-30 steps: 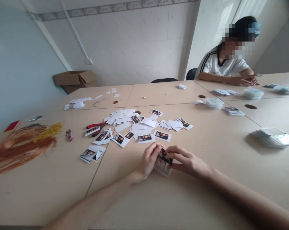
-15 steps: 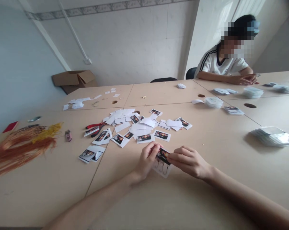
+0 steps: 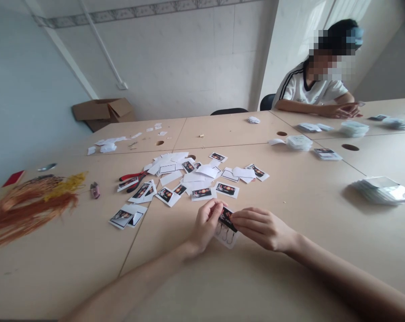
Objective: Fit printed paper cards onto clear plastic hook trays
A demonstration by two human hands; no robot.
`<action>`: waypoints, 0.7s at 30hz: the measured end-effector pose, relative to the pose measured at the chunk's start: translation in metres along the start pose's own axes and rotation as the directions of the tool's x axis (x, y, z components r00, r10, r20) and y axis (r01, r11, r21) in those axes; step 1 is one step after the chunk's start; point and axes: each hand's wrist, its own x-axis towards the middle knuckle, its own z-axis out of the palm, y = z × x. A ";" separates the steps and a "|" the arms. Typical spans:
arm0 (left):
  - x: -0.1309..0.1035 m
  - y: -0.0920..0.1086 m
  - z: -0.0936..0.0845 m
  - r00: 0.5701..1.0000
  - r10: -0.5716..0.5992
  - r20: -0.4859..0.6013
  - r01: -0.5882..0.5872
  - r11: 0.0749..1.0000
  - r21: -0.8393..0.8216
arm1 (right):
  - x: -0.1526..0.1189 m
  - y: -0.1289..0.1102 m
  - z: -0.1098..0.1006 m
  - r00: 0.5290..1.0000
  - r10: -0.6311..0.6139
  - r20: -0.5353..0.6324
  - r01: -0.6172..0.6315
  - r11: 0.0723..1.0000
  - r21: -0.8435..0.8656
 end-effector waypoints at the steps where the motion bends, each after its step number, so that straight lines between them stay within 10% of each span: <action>1: 0.000 0.000 0.000 1.000 -0.004 -0.001 0.004 1.000 -0.002 | 0.000 0.000 0.000 1.000 0.000 0.000 0.000 1.000 0.005; 21: -0.004 -0.002 0.003 0.994 -0.028 -0.108 0.025 0.999 -0.024 | -0.001 0.000 0.000 0.998 0.058 -0.016 -0.059 0.996 -0.067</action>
